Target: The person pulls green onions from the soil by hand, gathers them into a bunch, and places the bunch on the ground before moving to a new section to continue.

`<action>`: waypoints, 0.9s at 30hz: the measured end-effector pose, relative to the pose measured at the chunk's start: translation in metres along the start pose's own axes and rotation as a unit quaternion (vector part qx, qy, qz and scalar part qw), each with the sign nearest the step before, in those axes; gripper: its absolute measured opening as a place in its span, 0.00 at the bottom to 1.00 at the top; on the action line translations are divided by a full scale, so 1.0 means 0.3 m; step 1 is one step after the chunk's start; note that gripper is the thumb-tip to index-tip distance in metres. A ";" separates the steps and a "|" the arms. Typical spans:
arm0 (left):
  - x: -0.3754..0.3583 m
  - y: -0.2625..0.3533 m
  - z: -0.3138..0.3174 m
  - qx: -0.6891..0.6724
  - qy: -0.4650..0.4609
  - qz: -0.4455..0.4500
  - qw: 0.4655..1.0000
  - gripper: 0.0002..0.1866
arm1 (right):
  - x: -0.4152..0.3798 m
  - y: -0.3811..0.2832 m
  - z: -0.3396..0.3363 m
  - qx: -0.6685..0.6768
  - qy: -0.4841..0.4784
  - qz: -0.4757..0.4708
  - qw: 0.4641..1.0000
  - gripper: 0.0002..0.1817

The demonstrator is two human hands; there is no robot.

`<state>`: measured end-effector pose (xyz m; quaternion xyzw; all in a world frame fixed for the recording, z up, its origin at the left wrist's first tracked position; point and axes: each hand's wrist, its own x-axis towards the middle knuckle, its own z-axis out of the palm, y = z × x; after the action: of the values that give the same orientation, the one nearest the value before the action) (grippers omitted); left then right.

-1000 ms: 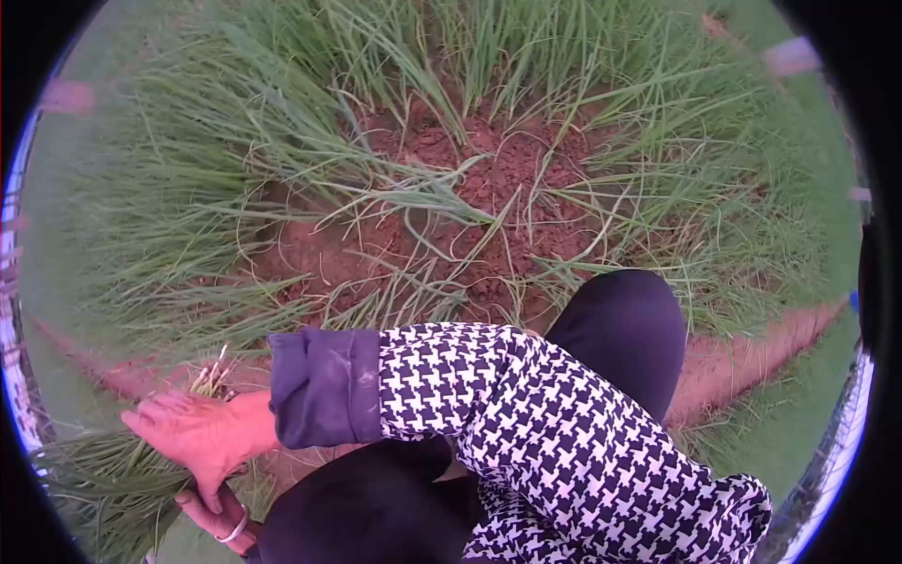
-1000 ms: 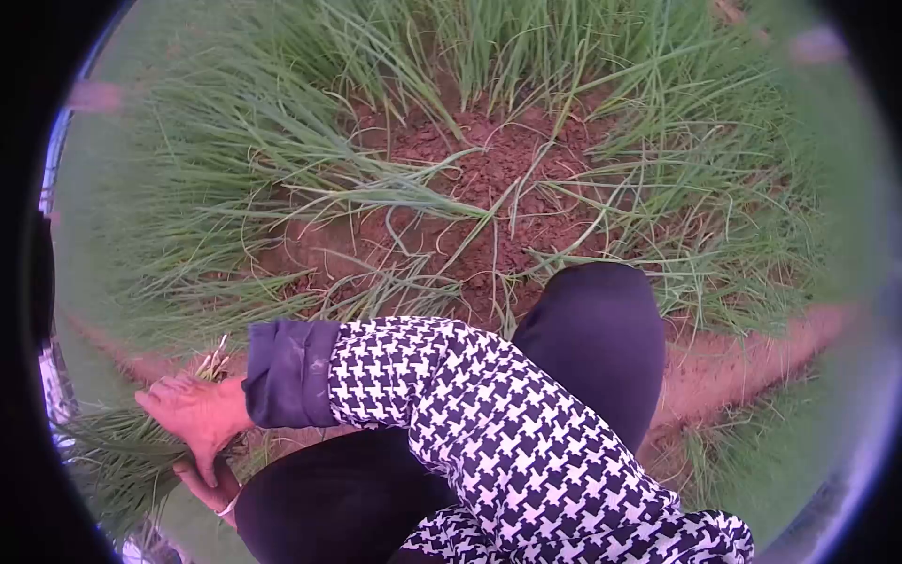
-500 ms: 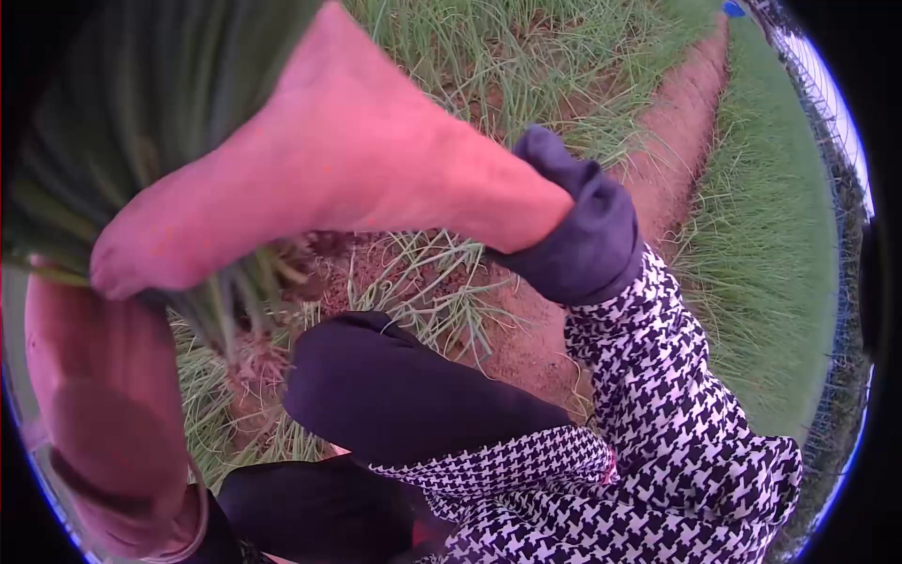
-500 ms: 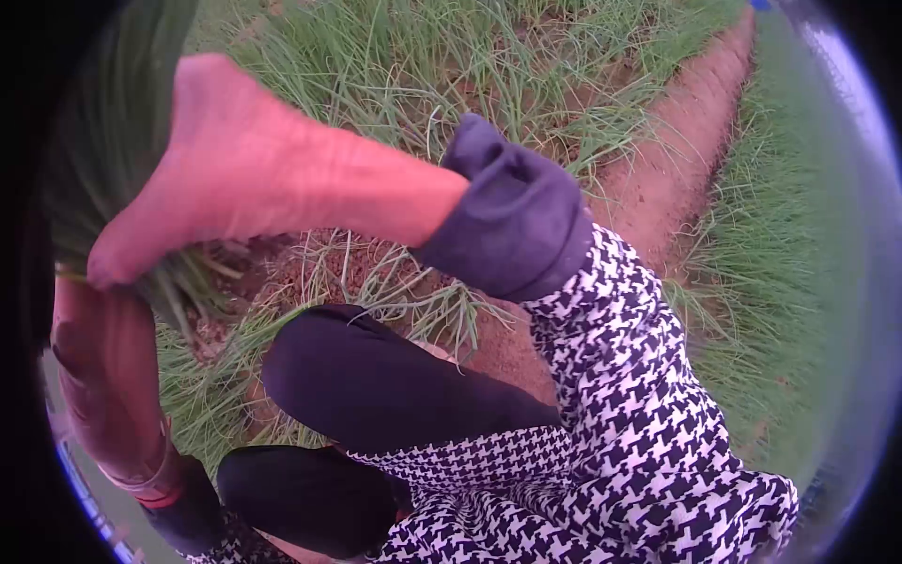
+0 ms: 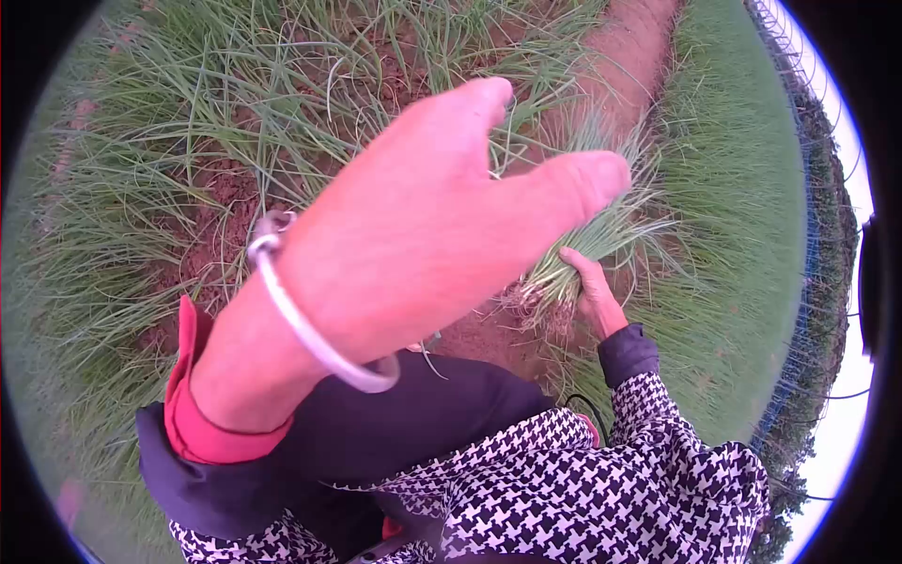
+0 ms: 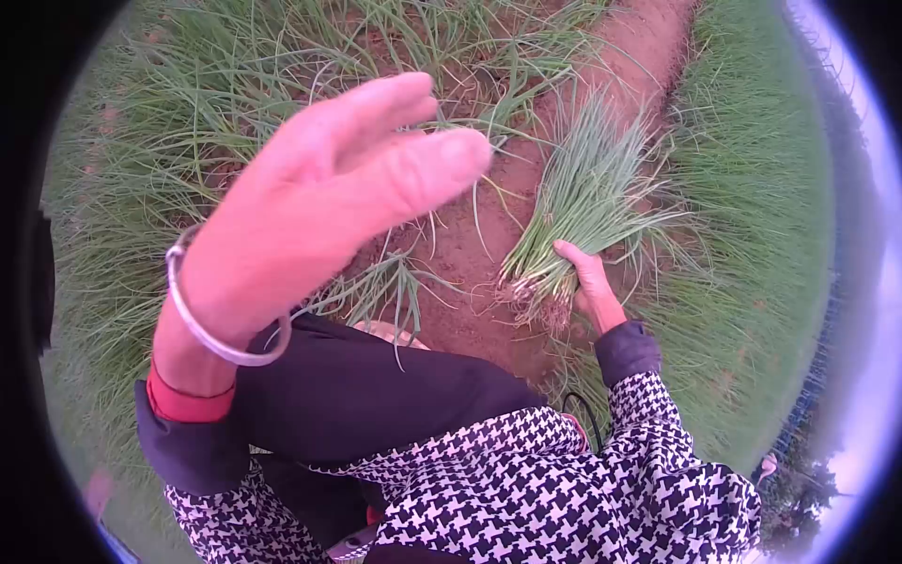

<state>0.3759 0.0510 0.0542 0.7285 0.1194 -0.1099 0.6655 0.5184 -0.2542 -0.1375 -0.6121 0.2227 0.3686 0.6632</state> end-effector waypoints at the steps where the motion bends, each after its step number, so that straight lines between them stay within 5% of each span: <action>1: -0.124 -0.043 -0.014 -0.005 0.065 0.007 0.998 0.40 | 0.062 0.188 -0.111 -0.075 0.058 0.020 0.995 0.25; 5: -0.635 -0.213 0.065 0.014 0.275 0.028 0.961 0.36 | -0.137 0.657 -0.352 -0.073 0.078 -0.049 0.993 0.23; 7: -0.684 -0.206 0.016 0.028 0.331 0.003 0.943 0.35 | -0.129 0.641 -0.341 -0.084 0.069 -0.062 0.992 0.25; 8: -0.691 -0.196 0.010 0.151 0.353 -0.039 0.923 0.36 | -0.091 0.643 -0.351 -0.093 0.067 -0.076 0.991 0.25; 14: -1.050 -0.103 -0.181 0.080 0.425 -0.133 0.891 0.32 | -0.164 0.669 -0.360 -0.150 0.072 -0.119 0.979 0.21; 16: -1.183 -0.127 -0.242 -0.027 0.479 -0.043 0.876 0.29 | -0.166 0.675 -0.330 -0.140 0.049 -0.079 0.986 0.22; 18: -1.148 -0.079 -0.168 0.069 0.586 -0.059 0.805 0.27 | -0.248 0.666 -0.207 -0.122 0.040 -0.003 0.992 0.22; 21: -1.246 -0.077 -0.139 0.106 0.630 -0.070 0.766 0.24 | -0.218 0.664 -0.257 -0.090 0.014 0.063 0.994 0.24; 24: -1.433 -0.081 -0.131 -0.013 0.630 -0.060 0.774 0.23 | -0.228 0.640 -0.252 -0.110 -0.007 0.116 0.987 0.25; 27: -1.695 -0.173 -0.096 0.009 0.624 -0.042 0.781 0.23 | -0.240 0.631 -0.240 -0.180 -0.037 0.167 0.969 0.28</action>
<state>-0.1225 0.0701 0.1702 0.6384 0.5377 0.3396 0.4336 0.3403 -0.3440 -0.2173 -0.6609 0.2271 0.5311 0.4791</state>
